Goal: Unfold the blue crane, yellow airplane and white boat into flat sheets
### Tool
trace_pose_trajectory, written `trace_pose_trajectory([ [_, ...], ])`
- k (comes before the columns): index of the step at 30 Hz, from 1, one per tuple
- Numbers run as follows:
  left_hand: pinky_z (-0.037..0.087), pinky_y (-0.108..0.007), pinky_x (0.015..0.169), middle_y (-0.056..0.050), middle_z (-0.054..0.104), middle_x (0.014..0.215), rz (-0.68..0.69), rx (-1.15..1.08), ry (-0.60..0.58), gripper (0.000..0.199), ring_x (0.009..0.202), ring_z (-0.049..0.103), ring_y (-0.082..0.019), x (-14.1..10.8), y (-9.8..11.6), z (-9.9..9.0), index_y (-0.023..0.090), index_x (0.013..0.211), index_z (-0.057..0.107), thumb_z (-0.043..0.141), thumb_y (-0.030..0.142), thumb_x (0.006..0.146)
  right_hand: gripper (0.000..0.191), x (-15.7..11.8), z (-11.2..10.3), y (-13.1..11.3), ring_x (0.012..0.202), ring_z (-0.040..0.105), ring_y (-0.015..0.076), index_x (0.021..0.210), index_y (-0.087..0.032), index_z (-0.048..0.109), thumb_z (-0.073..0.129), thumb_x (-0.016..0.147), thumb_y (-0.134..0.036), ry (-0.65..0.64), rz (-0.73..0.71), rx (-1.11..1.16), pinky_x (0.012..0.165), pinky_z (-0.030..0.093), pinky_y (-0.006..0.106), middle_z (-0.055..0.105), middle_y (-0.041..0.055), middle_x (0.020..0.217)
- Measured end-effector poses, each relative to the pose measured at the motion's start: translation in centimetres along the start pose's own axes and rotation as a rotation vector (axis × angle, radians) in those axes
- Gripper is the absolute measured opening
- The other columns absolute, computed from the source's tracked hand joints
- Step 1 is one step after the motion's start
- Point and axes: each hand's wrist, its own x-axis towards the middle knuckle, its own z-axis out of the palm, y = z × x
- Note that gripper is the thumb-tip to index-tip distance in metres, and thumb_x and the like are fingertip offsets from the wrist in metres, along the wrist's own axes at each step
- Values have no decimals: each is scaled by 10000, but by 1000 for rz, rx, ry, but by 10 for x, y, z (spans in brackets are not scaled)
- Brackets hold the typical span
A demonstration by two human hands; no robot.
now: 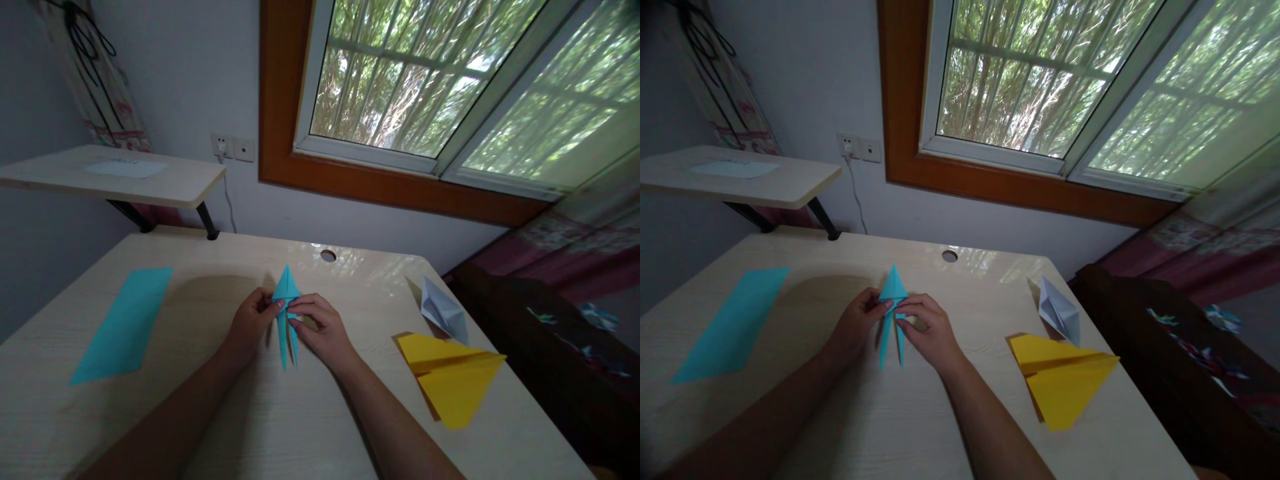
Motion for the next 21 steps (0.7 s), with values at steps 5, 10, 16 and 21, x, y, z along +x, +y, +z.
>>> trace_pose_trajectory([
  [5, 487, -286, 726, 21, 606, 743, 18, -15, 5, 243, 714, 591, -166, 0, -2, -1, 206, 836, 629, 756, 400, 765, 185, 0, 0, 1, 1016, 658, 204, 1051, -308, 743, 694, 893, -225, 20, 13, -4, 895, 561, 369, 686, 66, 1077],
  [10, 490, -263, 695, 28, 605, 758, 36, -43, 22, 272, 721, 604, -155, 0, -3, 1, 213, 962, 643, 756, 364, 767, 191, 0, 0, 2, 1000, 655, 198, 1045, -312, 742, 691, 894, -207, 21, 22, 24, 856, 571, 354, 675, 64, 1068],
  [16, 519, -279, 720, 16, 661, 789, 7, -86, -9, 320, 747, 652, -166, 0, 0, 3, 205, 988, 642, 782, 344, 737, 194, -2, 1, 7, 1029, 646, 202, 1033, -321, 748, 717, 879, -207, 50, 69, 90, 849, 581, 349, 657, 65, 1087],
  [21, 539, -326, 820, -18, 728, 898, 4, -128, -71, 367, 859, 702, -200, 1, -1, 3, 209, 1021, 621, 804, 321, 724, 191, -3, 2, 10, 1025, 643, 198, 1031, -320, 754, 719, 877, -213, 55, 113, 163, 779, 595, 309, 637, 72, 1090],
])
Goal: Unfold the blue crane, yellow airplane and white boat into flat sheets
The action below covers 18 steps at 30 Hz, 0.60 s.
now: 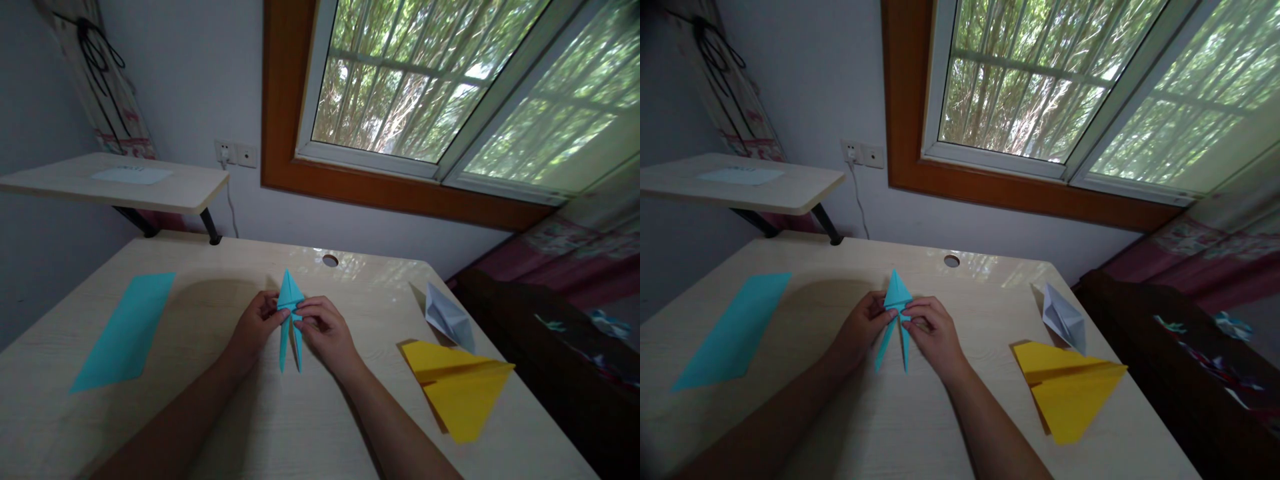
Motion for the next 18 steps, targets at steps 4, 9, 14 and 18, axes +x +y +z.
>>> trace_pose_trajectory([
  [4, 541, -326, 824, -29, 739, 923, 28, -18, -23, 400, 867, 709, -200, 2, -4, -1, 202, 1058, 603, 807, 284, 723, 184, 0, 1, 0, 1002, 644, 191, 1023, -314, 756, 722, 873, -213, 5, 22, 41, 740, 594, 283, 626, 72, 1089],
  [9, 539, -319, 818, -37, 734, 932, 22, -25, -46, 416, 871, 704, -197, 1, -1, -1, 185, 1060, 595, 810, 283, 719, 189, -1, 1, 2, 974, 638, 182, 1036, -300, 751, 732, 865, -221, -3, 37, 50, 721, 578, 269, 614, 73, 1098],
  [14, 542, -333, 831, -53, 733, 991, 2, -10, -61, 480, 915, 706, -214, 0, 3, 0, 190, 1093, 583, 832, 295, 696, 274, -2, 1, 6, 933, 630, 179, 1103, -311, 729, 760, 839, -240, 31, 81, 71, 691, 562, 271, 604, 69, 1121],
  [18, 542, -340, 831, -61, 734, 1011, 6, 10, -53, 465, 917, 707, -219, 1, 2, -1, 191, 1082, 583, 825, 309, 702, 367, -4, 2, 9, 925, 621, 193, 1156, -303, 701, 788, 804, -248, 54, 122, 50, 675, 557, 280, 633, 75, 1111],
])
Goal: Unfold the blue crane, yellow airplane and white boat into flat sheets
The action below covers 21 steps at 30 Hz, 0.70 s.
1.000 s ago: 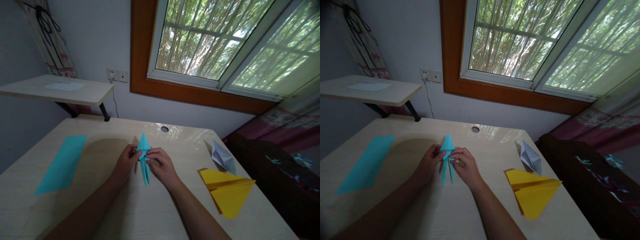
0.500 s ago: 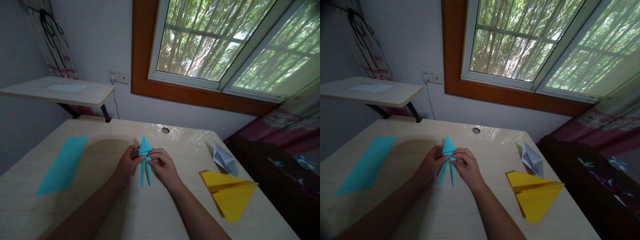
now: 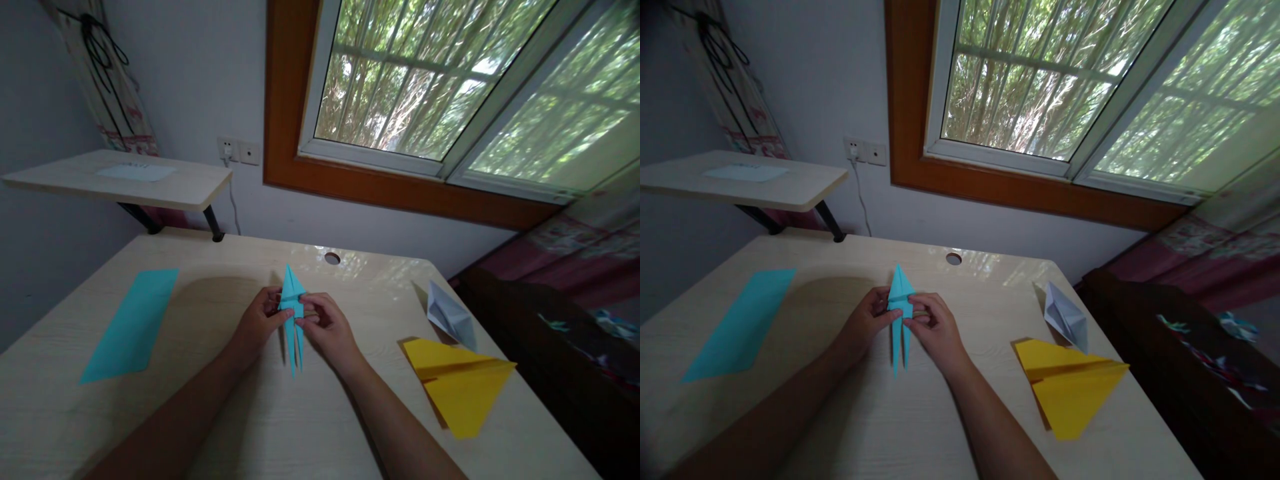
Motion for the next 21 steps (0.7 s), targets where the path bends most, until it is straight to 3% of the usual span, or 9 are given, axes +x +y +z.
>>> trace_pose_trajectory([
  [8, 539, -342, 818, -54, 732, 977, 19, 50, 20, 430, 888, 702, -214, -1, -1, 1, 186, 1092, 594, 788, 337, 739, 481, -1, 3, 0, 850, 617, 164, 1245, -309, 641, 798, 791, -278, 2, 47, 62, 634, 541, 257, 644, 66, 1122],
  [16, 533, -314, 754, -19, 705, 860, 40, 151, 39, 418, 801, 681, -195, 0, -5, -1, 189, 1126, 618, 769, 330, 763, 485, 1, 3, -1, 899, 600, 143, 1237, -357, 631, 786, 798, -221, -4, 16, 121, 637, 536, 233, 513, 53, 1244],
  [21, 533, -338, 876, -40, 691, 1012, 148, 185, 40, 317, 941, 679, -200, 0, -6, -3, 205, 1085, 651, 739, 257, 786, 603, -1, 4, 4, 930, 629, 144, 1297, -399, 551, 808, 781, -220, 13, 37, 156, 740, 580, 282, 500, 46, 1314],
])
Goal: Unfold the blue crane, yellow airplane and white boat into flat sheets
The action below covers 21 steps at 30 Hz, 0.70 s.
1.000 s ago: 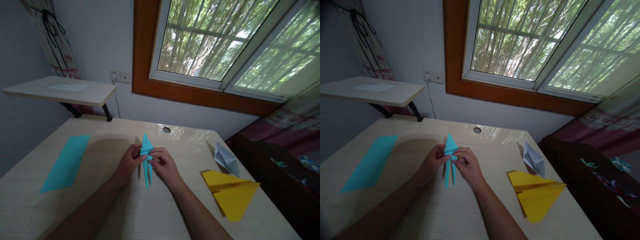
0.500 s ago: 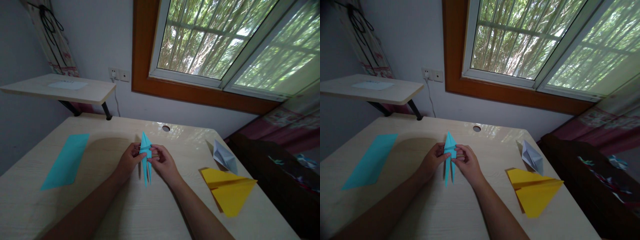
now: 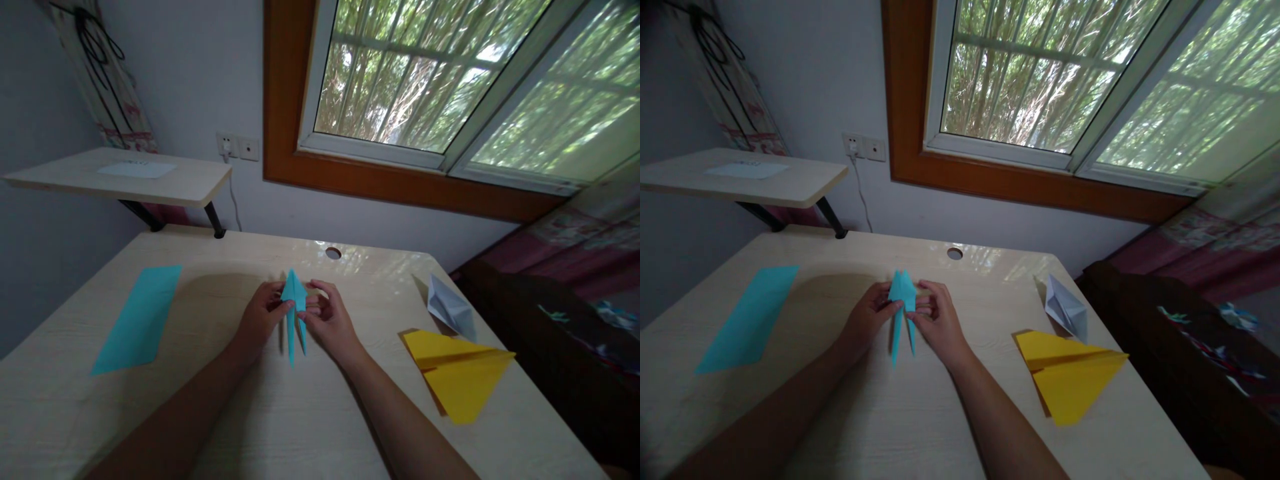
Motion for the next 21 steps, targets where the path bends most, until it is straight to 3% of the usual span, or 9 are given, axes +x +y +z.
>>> trace_pose_trajectory([
  [4, 534, -334, 910, -24, 670, 1035, 73, -21, 3, 424, 980, 671, -190, -3, 0, -1, 236, 1166, 642, 733, 166, 758, 630, -1, 0, 1, 862, 638, 126, 1327, -411, 487, 780, 808, -205, -6, 0, 36, 748, 581, 290, 554, 37, 1266],
  [11, 536, -349, 950, -24, 659, 1055, 258, 102, 6, 481, 999, 663, -179, -8, -1, -2, 253, 1201, 628, 685, 89, 753, 177, 2, -3, -11, 1039, 620, 195, 1043, -279, 644, 673, 889, -197, -40, -208, -225, 841, 550, 332, 600, 60, 1112],
  [16, 543, -357, 955, -33, 661, 1064, 270, 103, 4, 491, 996, 663, -182, -10, 2, -2, 255, 1223, 618, 675, 91, 763, 111, 3, -6, -20, 991, 632, 195, 949, -262, 642, 641, 902, -161, -17, -245, -279, 859, 529, 359, 638, 55, 1053],
  [21, 561, -334, 914, -38, 636, 1077, 284, 99, -22, 468, 982, 660, -177, -11, 3, -2, 268, 1234, 619, 707, 134, 794, 127, 3, -6, -29, 999, 648, 210, 976, -268, 677, 666, 895, -170, -62, -317, -363, 889, 519, 386, 682, 61, 1051],
])
